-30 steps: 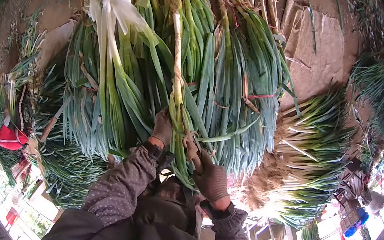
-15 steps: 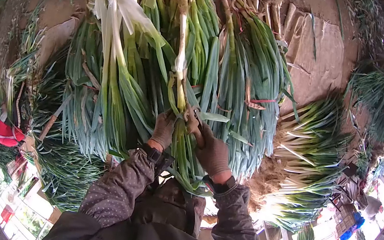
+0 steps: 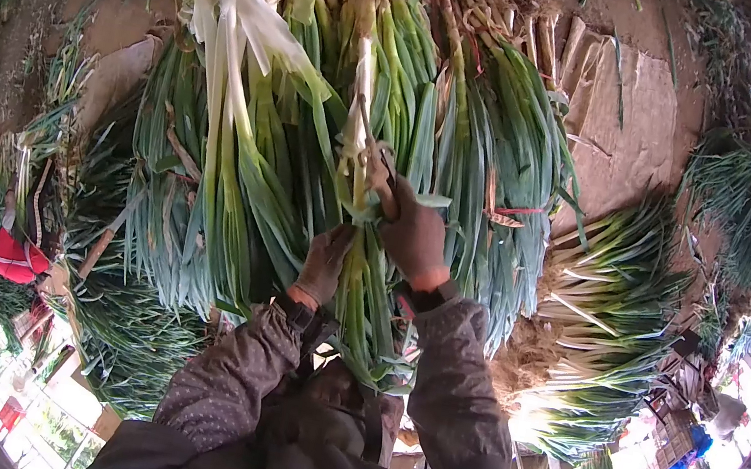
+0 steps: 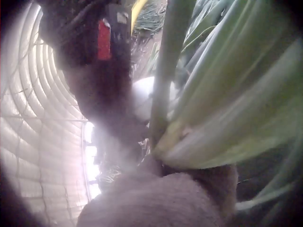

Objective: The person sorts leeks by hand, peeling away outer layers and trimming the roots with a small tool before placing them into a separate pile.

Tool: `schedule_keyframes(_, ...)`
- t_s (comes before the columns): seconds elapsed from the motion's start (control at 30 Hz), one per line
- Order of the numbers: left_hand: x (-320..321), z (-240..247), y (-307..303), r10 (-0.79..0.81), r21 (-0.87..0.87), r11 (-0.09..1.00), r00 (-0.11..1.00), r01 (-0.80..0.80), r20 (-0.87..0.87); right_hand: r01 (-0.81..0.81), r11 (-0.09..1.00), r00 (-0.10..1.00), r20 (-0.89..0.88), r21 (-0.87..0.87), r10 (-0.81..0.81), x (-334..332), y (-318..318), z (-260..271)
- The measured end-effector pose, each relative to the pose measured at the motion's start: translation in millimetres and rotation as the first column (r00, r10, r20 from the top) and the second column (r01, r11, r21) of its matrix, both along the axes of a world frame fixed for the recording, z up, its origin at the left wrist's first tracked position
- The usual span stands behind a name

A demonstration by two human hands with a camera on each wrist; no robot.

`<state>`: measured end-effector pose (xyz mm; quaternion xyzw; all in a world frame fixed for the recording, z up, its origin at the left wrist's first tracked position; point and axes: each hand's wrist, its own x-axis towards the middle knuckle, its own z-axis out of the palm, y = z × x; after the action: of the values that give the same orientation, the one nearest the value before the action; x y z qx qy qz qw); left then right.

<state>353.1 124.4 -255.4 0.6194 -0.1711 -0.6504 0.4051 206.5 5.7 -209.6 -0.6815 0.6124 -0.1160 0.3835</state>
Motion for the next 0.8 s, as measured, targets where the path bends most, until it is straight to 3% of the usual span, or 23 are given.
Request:
schedule_keyframes(0.07, 7.1, 16.9, -9.7, -0.152, -0.022, 0.988, 0.985, 0.154, 0.085, -0.007, 1.0, 1.0, -0.002, -0.023, 0.007, 7.9, -18.6, -12.6)
schedule_keyframes(0.17, 1.6, 26.0, -11.8, 0.021, -0.078, 0.996, 0.989, -0.033, -0.146, 0.031, 0.998, 0.999, 0.03, -0.046, -0.03, 10.7, -35.6, -28.7)
schedule_keyframes(0.27, 11.9, 7.4, -12.3, -0.083, -0.09, 0.993, 0.989, 0.072, -0.121, 0.057, 0.998, 0.991, 0.116, 0.041, -0.061, -0.6, -41.8, -11.7)
schedule_keyframes(0.3, 10.4, -4.4, -9.8, -0.02, -0.103, 0.995, 0.984, 0.002, -0.177, 0.065, 0.992, 0.986, 0.146, 0.105, -0.08, -8.3, -37.6, -4.4)
schedule_keyframes(0.33, 9.8, -3.5, -12.9, 0.0, -0.084, 0.996, 0.976, -0.018, -0.218, 0.07, 0.983, 0.98, 0.173, 0.167, -0.099, -17.6, -31.5, 1.6)
schedule_keyframes(0.37, 10.3, -2.2, -15.3, 0.02, -0.064, 0.997, 0.966, -0.038, -0.258, 0.057, 0.996, 0.978, 0.196, 0.075, -0.071, -28.6, -17.3, 0.5)
schedule_keyframes(0.4, 10.0, -1.5, -16.9, 0.042, -0.04, 0.998, 0.954, -0.057, -0.296, 0.036, 0.992, 0.979, 0.195, 0.124, -0.06, -40.0, -4.7, 10.6)
schedule_keyframes(0.53, 11.5, 1.7, -22.6, -0.026, -0.022, 0.999, 0.981, 0.023, -0.19, -0.003, 0.956, 0.975, 0.214, 0.292, -0.063, -80.1, 57.7, 48.3)
schedule_keyframes(0.57, 11.4, -3.9, -23.3, -0.033, -0.052, 0.998, 0.966, 0.021, -0.257, 0.003, 0.945, 0.973, 0.217, 0.328, -0.078, -90.0, 75.8, 55.2)
schedule_keyframes(0.67, 10.1, 1.4, -29.6, -0.083, -0.036, 0.996, 0.972, 0.077, -0.219, -0.026, 0.933, 0.992, 0.124, 0.359, -0.02, -109.7, 118.0, 69.5)
schedule_keyframes(0.7, 6.2, 7.9, -32.5, -0.034, -0.031, 0.999, 0.973, 0.028, -0.226, -0.079, 0.94, 0.995, 0.09, 0.331, 0.052, -111.5, 128.8, 73.1)
schedule_keyframes(0.8, 9.0, 14.9, -37.3, -0.15, 0.034, 0.987, 0.981, 0.155, -0.122, -0.04, 0.913, 0.995, 0.102, 0.407, -0.002, -103.7, 139.1, 98.7)
